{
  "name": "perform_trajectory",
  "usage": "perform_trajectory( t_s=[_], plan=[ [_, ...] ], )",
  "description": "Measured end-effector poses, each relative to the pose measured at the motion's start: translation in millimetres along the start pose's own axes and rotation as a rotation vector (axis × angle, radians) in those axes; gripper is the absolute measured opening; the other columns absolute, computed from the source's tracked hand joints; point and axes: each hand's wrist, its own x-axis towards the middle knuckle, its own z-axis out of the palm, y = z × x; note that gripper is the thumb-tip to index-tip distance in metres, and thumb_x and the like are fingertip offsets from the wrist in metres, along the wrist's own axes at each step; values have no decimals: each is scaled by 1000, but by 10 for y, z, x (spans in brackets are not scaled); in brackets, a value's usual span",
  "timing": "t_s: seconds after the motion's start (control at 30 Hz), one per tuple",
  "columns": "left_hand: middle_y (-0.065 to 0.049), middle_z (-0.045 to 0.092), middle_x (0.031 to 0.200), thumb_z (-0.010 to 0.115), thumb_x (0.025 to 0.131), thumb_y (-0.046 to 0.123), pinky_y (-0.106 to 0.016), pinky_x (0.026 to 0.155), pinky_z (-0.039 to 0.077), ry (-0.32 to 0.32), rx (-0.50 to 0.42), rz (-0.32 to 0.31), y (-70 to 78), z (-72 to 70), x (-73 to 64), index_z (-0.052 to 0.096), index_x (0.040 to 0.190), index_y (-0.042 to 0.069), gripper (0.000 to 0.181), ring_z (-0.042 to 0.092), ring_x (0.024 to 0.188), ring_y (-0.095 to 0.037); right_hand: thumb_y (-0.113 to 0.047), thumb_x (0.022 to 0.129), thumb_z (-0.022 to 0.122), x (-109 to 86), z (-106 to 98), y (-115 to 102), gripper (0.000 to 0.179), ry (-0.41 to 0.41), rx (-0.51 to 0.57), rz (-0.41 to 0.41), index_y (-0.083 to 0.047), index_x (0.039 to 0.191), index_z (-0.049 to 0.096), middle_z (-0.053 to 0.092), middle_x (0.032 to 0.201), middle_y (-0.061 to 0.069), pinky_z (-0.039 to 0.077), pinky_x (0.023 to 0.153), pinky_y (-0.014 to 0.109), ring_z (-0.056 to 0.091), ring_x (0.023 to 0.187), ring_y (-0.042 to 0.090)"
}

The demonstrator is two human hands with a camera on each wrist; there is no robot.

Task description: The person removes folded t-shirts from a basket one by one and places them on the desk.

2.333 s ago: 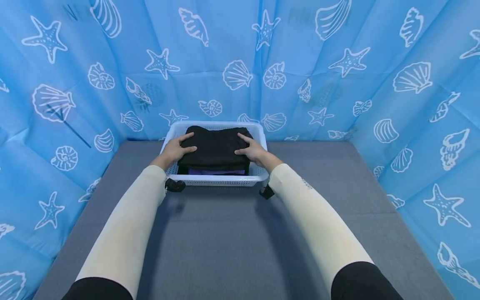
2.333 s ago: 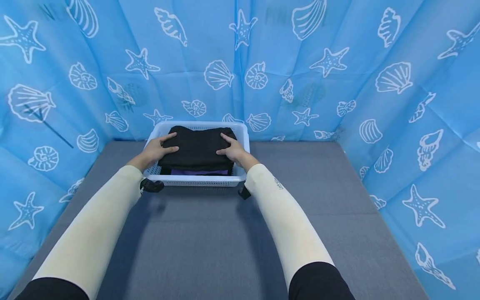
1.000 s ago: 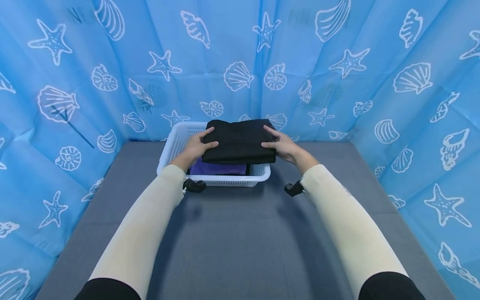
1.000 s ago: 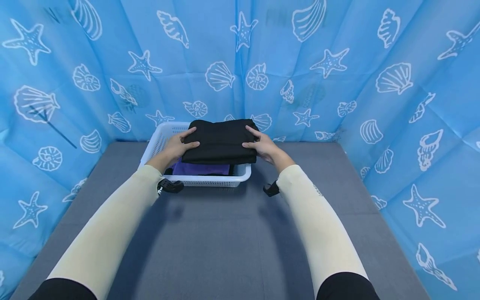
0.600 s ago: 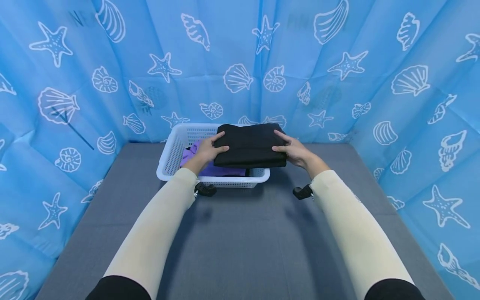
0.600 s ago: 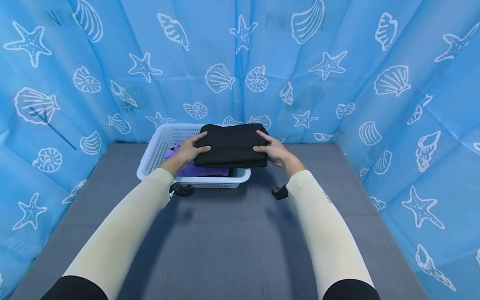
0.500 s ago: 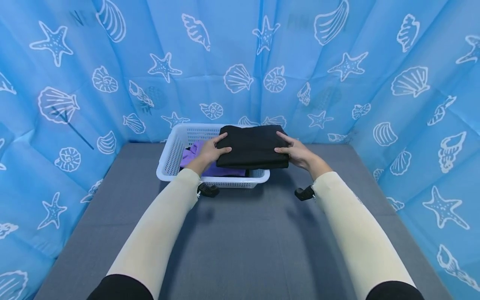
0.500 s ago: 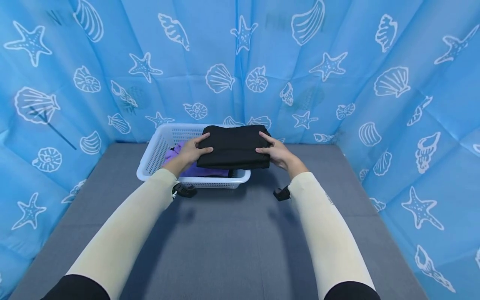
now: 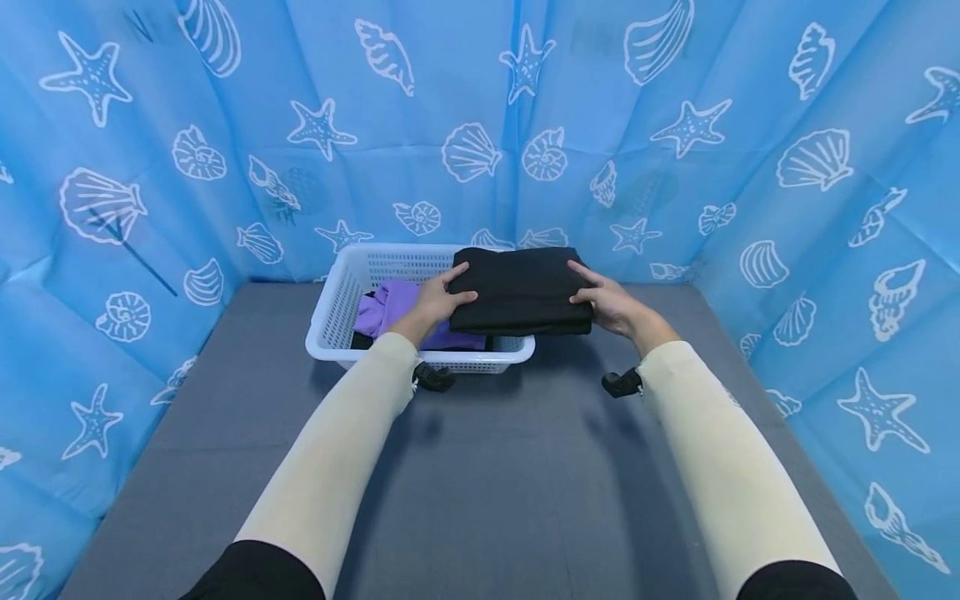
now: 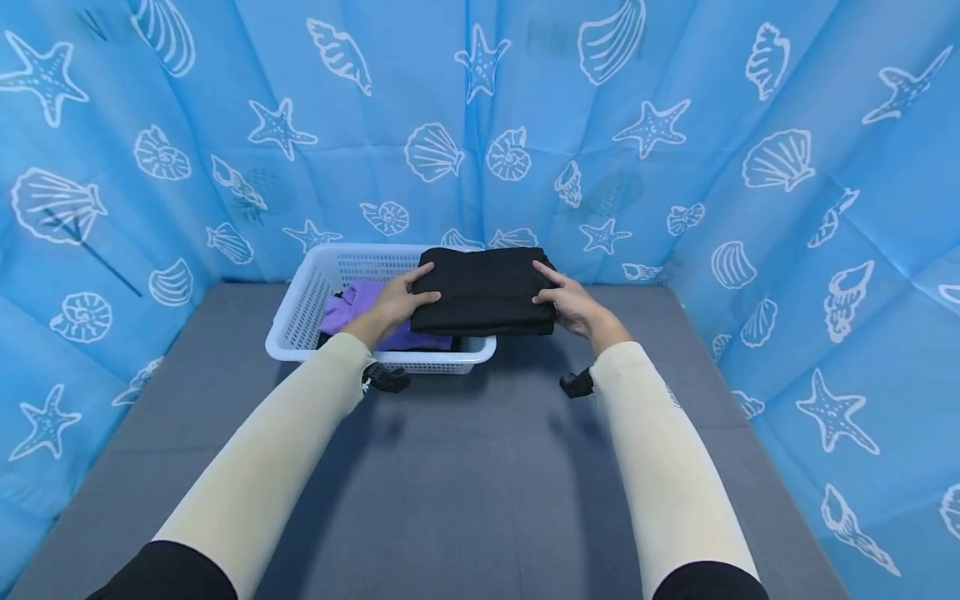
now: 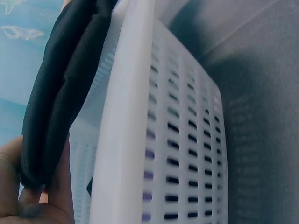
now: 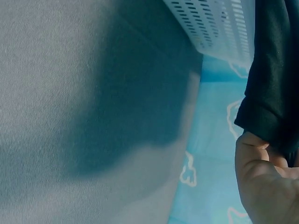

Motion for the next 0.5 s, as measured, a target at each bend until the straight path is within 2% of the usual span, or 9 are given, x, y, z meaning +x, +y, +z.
perform_trajectory(
  t_s=[0.27, 0.5],
  plan=[
    [-7, 27, 162, 68, 95, 20, -40, 107, 44, 2, -8, -23, 43, 179, 32, 41, 150, 35, 63, 31, 146, -28, 1, 100, 41, -195, -50, -88, 75, -4, -10, 0, -34, 159, 10, -21, 164, 5, 22, 117, 55, 5, 151, 35],
    [-6, 25, 162, 67, 95, 21, -40, 110, 40, -37, -12, -18, 94, 312, 99, 38, 151, 36, 65, 28, 147, -26, -1, 100, 40, -138, -238, -10, 75, 39, -18, 4, -39, 158, 12, -20, 164, 2, 19, 118, 54, 4, 151, 33]
  ],
)
